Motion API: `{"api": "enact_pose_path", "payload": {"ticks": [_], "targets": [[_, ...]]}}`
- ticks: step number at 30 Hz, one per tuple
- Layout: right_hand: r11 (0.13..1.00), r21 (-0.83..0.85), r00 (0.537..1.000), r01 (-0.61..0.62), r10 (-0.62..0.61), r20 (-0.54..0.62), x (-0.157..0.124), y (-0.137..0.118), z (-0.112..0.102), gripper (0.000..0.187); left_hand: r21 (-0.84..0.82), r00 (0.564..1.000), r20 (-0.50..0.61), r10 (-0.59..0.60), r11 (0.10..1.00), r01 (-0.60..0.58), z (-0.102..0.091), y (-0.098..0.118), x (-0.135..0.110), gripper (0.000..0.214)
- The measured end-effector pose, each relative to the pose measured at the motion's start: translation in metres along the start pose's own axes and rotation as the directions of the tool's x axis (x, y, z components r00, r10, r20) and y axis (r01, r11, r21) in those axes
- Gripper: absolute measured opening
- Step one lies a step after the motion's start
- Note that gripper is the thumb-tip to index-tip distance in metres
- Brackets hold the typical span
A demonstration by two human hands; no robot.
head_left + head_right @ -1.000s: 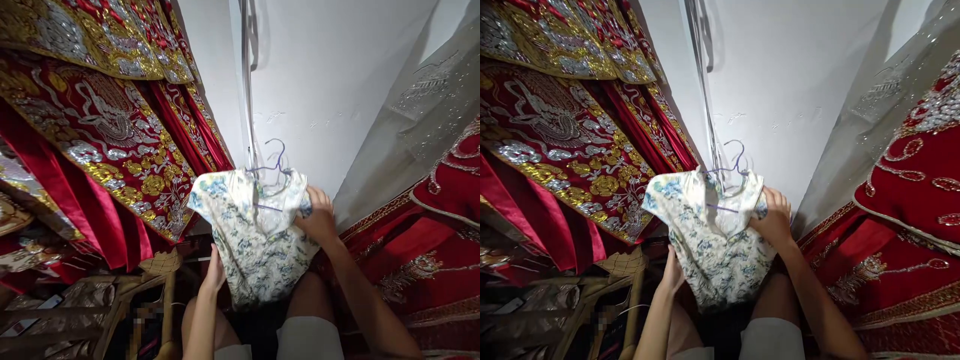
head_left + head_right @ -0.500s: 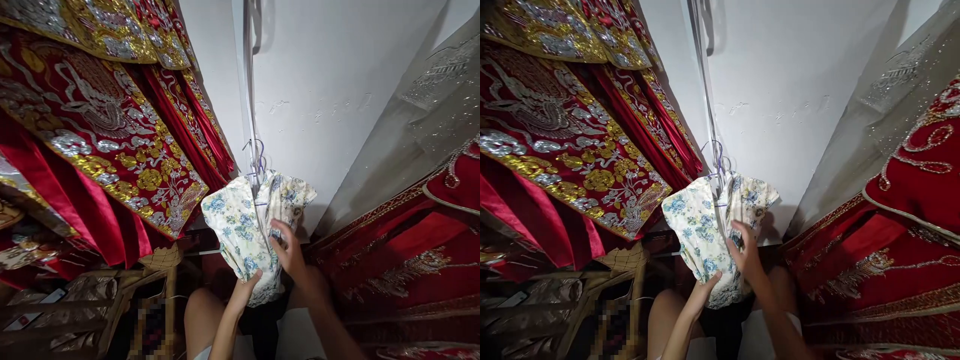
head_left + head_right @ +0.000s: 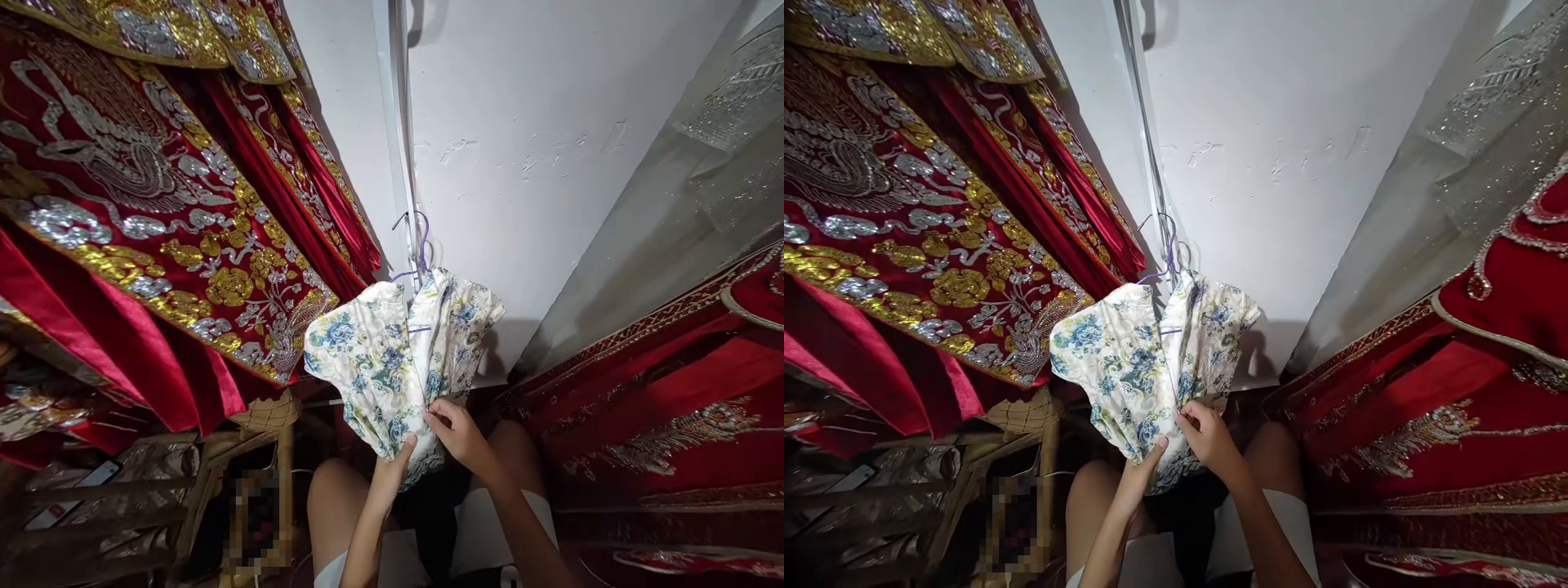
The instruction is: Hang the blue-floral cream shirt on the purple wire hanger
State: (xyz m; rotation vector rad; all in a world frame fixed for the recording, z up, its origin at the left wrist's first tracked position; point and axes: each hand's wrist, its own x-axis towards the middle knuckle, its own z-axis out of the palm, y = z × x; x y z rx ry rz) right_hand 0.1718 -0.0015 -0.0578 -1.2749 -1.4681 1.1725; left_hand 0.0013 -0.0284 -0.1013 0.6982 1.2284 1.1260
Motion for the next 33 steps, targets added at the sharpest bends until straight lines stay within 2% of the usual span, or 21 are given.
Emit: {"api": "enact_pose_path", "payload": {"ticks": [3, 5, 7, 9, 10, 11, 13, 15, 17, 21, 23, 25, 28, 31, 33], "targets": [[0.994, 0.103, 0.998, -0.034, 0.039, -0.044, -0.006, 0.0, 0.004, 0.031, 0.035, 0.996, -0.054, 0.072, 0.997, -0.07, 0.007, -0.005, -0.002, 0.088], [0.983, 0.169, 0.995, -0.066, 0.078, -0.064, -0.007, 0.0, 0.002, 0.031, 0.104, 0.98, -0.122, 0.159, 0.984, -0.146, 0.011, -0.006, -0.005, 0.092], [0.971, 0.214, 0.989, -0.106, 0.125, -0.079, -0.007, 0.0, -0.002, 0.029, 0.246, 0.923, -0.225, 0.313, 0.935, -0.257, 0.017, -0.004, -0.01, 0.101], [0.963, 0.23, 0.983, -0.138, 0.162, -0.088, -0.005, -0.002, -0.005, 0.026, 0.408, 0.817, -0.288, 0.499, 0.836, -0.367, 0.024, -0.001, -0.014, 0.107], [0.961, 0.235, 0.981, -0.148, 0.173, -0.091, -0.004, -0.003, -0.006, 0.025, 0.464, 0.776, -0.275, 0.568, 0.785, -0.41, 0.028, 0.0, -0.015, 0.104], [0.958, 0.243, 0.979, -0.154, 0.181, -0.093, -0.004, -0.004, -0.006, 0.024, 0.488, 0.761, -0.229, 0.607, 0.748, -0.449, 0.032, 0.001, -0.016, 0.095], [0.949, 0.269, 0.979, -0.162, 0.189, -0.077, -0.004, -0.009, -0.005, 0.023, 0.445, 0.8, -0.075, 0.595, 0.738, -0.507, 0.04, 0.002, -0.014, 0.064], [0.946, 0.281, 0.982, -0.164, 0.182, -0.041, -0.005, -0.015, -0.005, 0.021, 0.376, 0.843, 0.06, 0.534, 0.771, -0.515, 0.047, 0.001, -0.008, 0.036], [0.952, 0.261, 0.987, -0.162, 0.163, 0.019, -0.005, -0.019, -0.007, 0.022, 0.37, 0.846, 0.121, 0.52, 0.767, -0.524, 0.052, 0.001, -0.001, 0.022], [0.942, 0.247, 0.969, -0.228, 0.196, 0.15, 0.002, -0.024, -0.016, 0.026, 0.442, 0.768, 0.233, 0.597, 0.638, -0.63, 0.052, 0.005, 0.01, 0.018], [0.927, 0.292, 0.971, -0.236, 0.208, 0.121, 0.013, -0.031, -0.023, 0.027, 0.462, 0.735, 0.282, 0.616, 0.584, -0.667, 0.051, 0.006, 0.013, 0.019], [0.922, 0.351, 0.986, -0.163, 0.162, 0.032, 0.03, -0.047, -0.033, 0.029, 0.477, 0.718, 0.308, 0.624, 0.552, -0.684, 0.052, 0.002, 0.015, 0.02], [0.925, 0.38, 0.996, 0.017, 0.018, -0.09, 0.062, -0.09, -0.05, 0.028, 0.479, 0.708, 0.321, 0.628, 0.538, -0.694, 0.056, -0.012, 0.014, 0.022], [0.903, 0.393, 0.976, 0.174, -0.105, -0.191, 0.088, -0.136, -0.06, 0.024, 0.476, 0.719, 0.34, 0.607, 0.548, -0.688, 0.064, -0.026, 0.009, 0.022], [0.886, 0.406, 0.965, 0.224, -0.143, -0.221, 0.094, -0.155, -0.061, 0.024, 0.478, 0.728, 0.37, 0.578, 0.554, -0.682, 0.067, -0.026, 0.007, 0.023]]}}
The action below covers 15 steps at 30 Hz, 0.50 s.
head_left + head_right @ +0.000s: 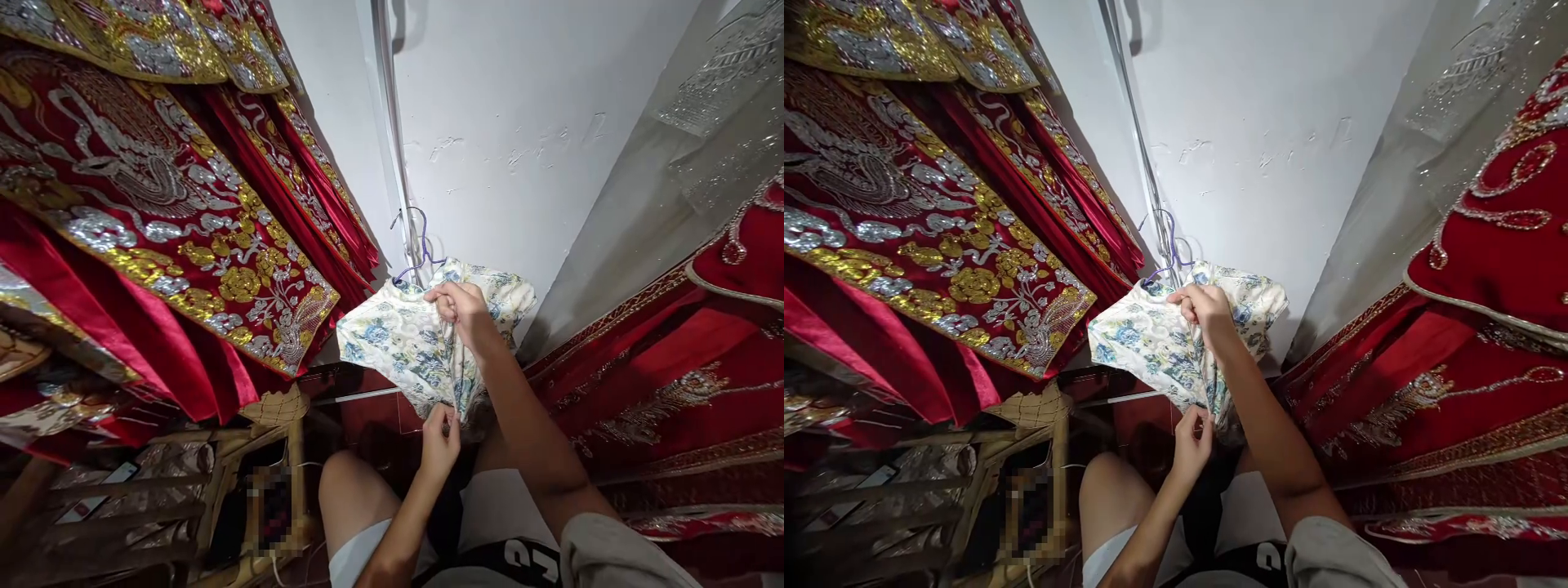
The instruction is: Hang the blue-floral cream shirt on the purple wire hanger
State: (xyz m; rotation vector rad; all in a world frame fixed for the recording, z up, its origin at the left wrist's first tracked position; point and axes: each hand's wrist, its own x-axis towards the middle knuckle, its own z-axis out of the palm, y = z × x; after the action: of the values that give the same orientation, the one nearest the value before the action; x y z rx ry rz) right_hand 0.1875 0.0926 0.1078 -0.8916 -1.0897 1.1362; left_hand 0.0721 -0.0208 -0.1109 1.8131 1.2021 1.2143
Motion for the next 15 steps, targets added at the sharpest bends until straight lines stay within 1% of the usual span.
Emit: {"api": "enact_pose_path", "payload": {"ticks": [2, 4, 5, 6, 7, 8, 9, 10, 12, 13, 15], "targets": [[1.0, -0.006, 1.0, -0.002, 0.002, 0.013, -0.002, -0.004, 0.005, 0.023, -0.004, 0.998, 0.063, 0.014, 1.0, -0.014, -0.008, 0.006, 0.008, 0.023], [0.999, -0.042, 1.0, -0.014, 0.014, 0.02, -0.012, 0.0, 0.005, 0.021, -0.024, 0.992, 0.107, 0.066, 0.998, -0.063, -0.026, 0.018, 0.027, 0.017], [0.998, -0.064, 1.0, -0.012, 0.013, 0.017, -0.017, 0.002, 0.005, 0.021, -0.045, 0.99, 0.096, 0.106, 0.994, -0.102, -0.038, 0.027, 0.04, 0.012], [0.996, -0.088, 1.0, -0.003, 0.004, 0.015, -0.022, 0.004, 0.004, 0.022, -0.052, 0.987, 0.055, 0.154, 0.987, -0.151, -0.051, 0.037, 0.056, 0.012], [0.994, -0.111, 1.0, 0.012, -0.01, 0.018, -0.027, 0.005, 0.003, 0.023, -0.057, 0.979, -0.013, 0.204, 0.977, -0.205, -0.063, 0.049, 0.072, 0.016], [0.991, -0.131, 0.999, 0.031, -0.028, 0.027, -0.03, 0.005, 0.003, 0.023, -0.05, 0.963, -0.091, 0.252, 0.965, -0.257, -0.075, 0.062, 0.089, 0.024], [0.988, -0.147, 0.998, 0.052, -0.046, 0.041, -0.033, 0.004, 0.003, 0.023, -0.023, 0.938, -0.172, 0.299, 0.951, -0.308, -0.086, 0.076, 0.106, 0.029], [0.984, -0.16, 0.996, 0.074, -0.065, 0.055, -0.034, 0.002, 0.003, 0.023, 0.021, 0.915, -0.215, 0.341, 0.938, -0.345, -0.095, 0.089, 0.122, 0.032], [0.977, -0.173, 0.992, 0.122, -0.112, 0.065, -0.034, 0.001, 0.004, 0.022, 0.12, 0.88, -0.213, 0.424, 0.905, -0.408, -0.106, 0.112, 0.148, 0.027], [0.975, -0.172, 0.989, 0.144, -0.137, 0.053, -0.032, 0.002, 0.005, 0.022, 0.163, 0.869, -0.192, 0.456, 0.888, -0.43, -0.109, 0.121, 0.156, 0.022], [0.969, -0.171, 0.984, 0.176, -0.179, -0.002, -0.027, 0.009, 0.006, 0.022, 0.235, 0.851, -0.148, 0.504, 0.854, -0.465, -0.11, 0.133, 0.166, 0.015]]}}
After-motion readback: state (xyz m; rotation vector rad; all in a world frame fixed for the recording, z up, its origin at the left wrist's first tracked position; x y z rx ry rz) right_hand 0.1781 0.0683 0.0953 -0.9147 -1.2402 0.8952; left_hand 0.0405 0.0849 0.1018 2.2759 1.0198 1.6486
